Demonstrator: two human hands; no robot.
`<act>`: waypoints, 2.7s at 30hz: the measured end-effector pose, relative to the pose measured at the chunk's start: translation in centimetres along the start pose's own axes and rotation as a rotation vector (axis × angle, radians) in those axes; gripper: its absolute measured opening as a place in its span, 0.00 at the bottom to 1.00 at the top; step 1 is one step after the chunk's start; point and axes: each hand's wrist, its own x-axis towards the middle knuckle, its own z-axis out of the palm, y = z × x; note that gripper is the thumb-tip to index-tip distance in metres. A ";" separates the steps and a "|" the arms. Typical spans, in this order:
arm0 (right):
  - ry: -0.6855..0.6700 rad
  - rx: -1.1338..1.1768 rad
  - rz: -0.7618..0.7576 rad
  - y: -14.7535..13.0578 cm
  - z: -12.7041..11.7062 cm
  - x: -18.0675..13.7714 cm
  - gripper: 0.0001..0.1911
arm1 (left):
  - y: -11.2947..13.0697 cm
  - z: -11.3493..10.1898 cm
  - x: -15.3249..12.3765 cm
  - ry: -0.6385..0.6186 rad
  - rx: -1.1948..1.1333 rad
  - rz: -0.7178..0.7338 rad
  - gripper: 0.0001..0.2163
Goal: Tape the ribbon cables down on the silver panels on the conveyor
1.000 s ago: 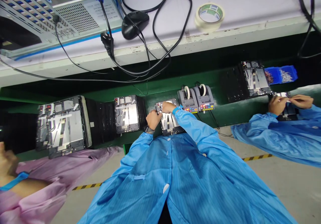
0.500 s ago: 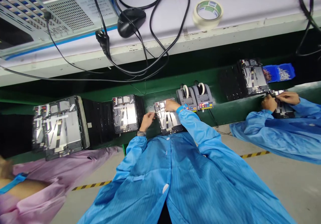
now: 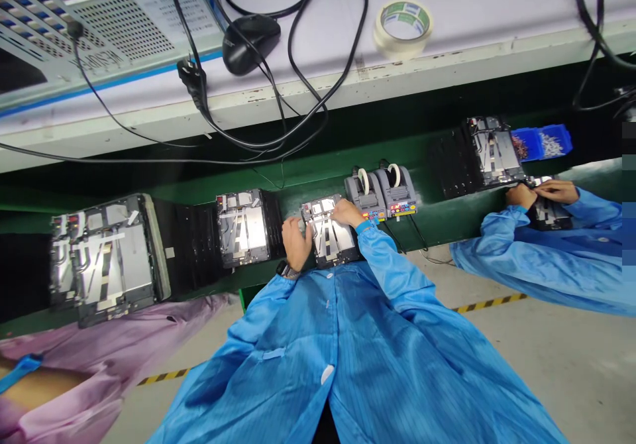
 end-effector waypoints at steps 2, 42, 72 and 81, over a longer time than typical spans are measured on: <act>0.019 0.016 0.011 0.3 0.4 0.1 0.10 | 1.1 -0.1 -1.4 -0.102 0.056 0.285 0.23; 0.130 -0.032 0.014 0.5 1.8 -0.1 0.09 | 2.1 3.0 -2.9 -0.296 0.243 0.556 0.31; 0.184 -0.210 0.033 -1.0 2.3 -2.2 0.13 | 1.5 3.8 -3.1 -0.249 0.279 0.608 0.29; 0.152 -0.275 0.029 -4.0 1.7 -2.9 0.28 | 1.5 3.8 -3.0 -0.262 0.250 0.601 0.29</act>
